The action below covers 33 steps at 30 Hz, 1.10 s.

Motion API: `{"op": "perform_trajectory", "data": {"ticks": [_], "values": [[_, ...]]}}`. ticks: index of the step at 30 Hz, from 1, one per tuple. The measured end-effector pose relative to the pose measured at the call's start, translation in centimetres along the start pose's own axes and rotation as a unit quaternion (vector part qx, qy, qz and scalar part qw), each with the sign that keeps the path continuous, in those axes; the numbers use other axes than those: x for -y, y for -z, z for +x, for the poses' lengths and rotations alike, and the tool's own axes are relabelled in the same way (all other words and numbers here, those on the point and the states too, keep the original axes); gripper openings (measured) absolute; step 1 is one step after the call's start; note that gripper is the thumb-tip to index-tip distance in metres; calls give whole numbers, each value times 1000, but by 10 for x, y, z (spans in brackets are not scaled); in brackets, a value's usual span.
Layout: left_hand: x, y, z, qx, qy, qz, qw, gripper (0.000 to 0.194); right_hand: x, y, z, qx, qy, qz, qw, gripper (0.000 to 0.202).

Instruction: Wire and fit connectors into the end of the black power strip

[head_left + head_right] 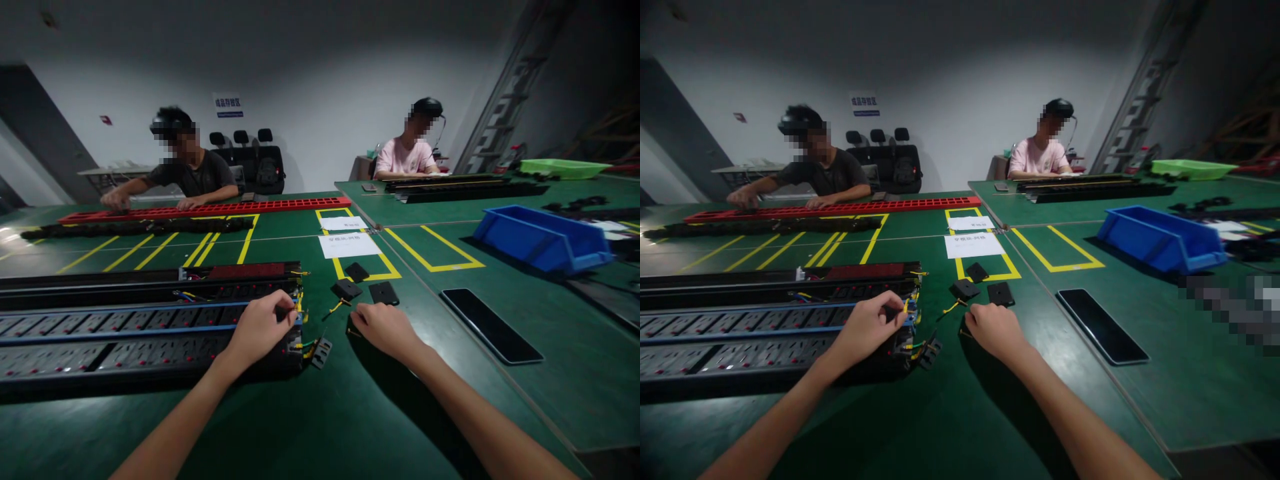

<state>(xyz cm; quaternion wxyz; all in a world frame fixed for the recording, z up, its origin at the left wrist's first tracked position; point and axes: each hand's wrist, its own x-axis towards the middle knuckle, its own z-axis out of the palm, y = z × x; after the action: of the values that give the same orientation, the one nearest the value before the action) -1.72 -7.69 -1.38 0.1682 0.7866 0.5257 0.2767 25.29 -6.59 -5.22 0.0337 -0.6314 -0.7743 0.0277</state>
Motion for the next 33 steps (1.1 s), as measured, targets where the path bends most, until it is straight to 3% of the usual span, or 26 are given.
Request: {"op": "perform_trajectory", "data": {"ticks": [5, 15, 24, 33], "values": [[-1, -2, 10, 16, 12, 77, 997, 10, -1, -3, 1, -9, 5, -8, 1000, 39], [-10, -6, 21, 42, 24, 116, 992, 10, -1, 1, 0, 1, 7, -10, 1000, 38], [-22, -9, 15, 63, 70, 230, 969, 24, 0, 2, 1, 8, 6, -10, 1000, 39], [-20, -10, 14, 75, 14, 195, 978, 31, -2, -2, 2, -14, 11, 6, 1000, 38]]}}
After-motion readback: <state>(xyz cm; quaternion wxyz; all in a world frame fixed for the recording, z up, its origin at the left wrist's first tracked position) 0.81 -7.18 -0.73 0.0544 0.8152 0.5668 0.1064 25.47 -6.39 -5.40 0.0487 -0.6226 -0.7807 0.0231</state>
